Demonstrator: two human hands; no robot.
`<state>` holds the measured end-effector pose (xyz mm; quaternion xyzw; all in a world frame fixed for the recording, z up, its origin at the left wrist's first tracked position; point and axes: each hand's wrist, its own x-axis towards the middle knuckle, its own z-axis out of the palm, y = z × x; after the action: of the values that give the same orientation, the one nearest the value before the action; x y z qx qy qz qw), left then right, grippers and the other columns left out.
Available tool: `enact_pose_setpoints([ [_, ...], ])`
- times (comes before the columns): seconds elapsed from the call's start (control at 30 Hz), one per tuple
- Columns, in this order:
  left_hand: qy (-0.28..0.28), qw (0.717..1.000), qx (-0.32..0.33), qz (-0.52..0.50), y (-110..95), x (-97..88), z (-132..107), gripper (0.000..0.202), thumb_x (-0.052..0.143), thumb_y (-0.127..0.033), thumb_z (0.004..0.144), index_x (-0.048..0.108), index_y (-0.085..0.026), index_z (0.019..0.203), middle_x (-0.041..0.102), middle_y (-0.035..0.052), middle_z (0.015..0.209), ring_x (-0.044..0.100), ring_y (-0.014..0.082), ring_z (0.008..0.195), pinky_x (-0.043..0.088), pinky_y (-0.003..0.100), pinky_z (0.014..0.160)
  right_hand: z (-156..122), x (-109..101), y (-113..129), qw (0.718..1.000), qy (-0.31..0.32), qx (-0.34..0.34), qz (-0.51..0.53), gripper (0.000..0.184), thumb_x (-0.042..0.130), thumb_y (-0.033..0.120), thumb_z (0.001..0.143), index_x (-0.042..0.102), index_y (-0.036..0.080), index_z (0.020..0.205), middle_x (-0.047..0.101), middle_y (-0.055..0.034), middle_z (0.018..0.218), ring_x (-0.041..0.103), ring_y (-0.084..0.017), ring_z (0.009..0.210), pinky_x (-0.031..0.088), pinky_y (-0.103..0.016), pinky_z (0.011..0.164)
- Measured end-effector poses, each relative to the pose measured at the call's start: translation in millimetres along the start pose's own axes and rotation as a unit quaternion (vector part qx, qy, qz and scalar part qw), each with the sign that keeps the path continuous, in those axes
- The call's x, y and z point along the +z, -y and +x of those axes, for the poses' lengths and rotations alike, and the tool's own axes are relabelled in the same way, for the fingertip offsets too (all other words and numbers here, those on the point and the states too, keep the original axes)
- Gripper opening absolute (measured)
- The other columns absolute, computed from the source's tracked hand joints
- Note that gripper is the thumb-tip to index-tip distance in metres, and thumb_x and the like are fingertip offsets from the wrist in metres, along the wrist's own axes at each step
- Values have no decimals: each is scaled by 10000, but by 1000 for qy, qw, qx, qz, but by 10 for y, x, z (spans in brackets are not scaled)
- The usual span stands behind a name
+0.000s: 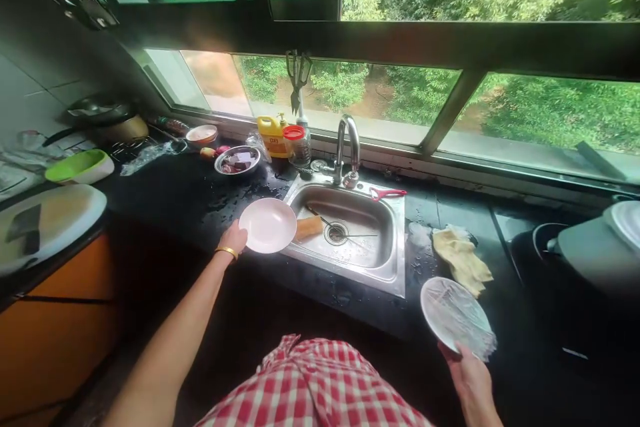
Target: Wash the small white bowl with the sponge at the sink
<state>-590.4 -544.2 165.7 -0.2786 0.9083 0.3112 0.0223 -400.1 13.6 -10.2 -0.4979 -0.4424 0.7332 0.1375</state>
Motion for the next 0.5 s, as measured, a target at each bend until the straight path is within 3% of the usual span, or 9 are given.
enact_pose_setpoints([
  [0.1,49,995,-43,-80,386,-22,605,419,469,-184,734,528,-84,1136,565,52,540,553,200,433,388,247,383,-298,116,-99,1000,-12,-18,-9,413,723,250,476,621,270,876,603,-68,1184,563,-312,1137,553,-486,868],
  [0.2,76,991,-53,-93,753,-53,1106,392,465,-170,723,517,-93,1105,540,24,530,527,166,410,367,217,357,-691,402,-186,1000,-23,-11,-15,372,750,266,507,632,238,860,642,-66,1109,617,-283,1042,578,-424,840],
  [0.37,133,983,-63,-112,1141,-113,1754,311,468,-178,725,504,-126,1030,520,-2,536,500,138,394,351,196,340,-1322,1330,-309,999,15,24,23,403,770,197,446,637,160,825,695,-45,876,660,-210,735,588,-297,609],
  [0.5,171,975,-50,-129,1321,-127,2103,223,455,-223,762,480,-147,970,468,-32,510,430,114,369,313,188,332,-1609,2149,-425,996,27,63,49,317,714,155,440,609,122,737,670,-28,701,613,-166,601,524,-259,492],
])
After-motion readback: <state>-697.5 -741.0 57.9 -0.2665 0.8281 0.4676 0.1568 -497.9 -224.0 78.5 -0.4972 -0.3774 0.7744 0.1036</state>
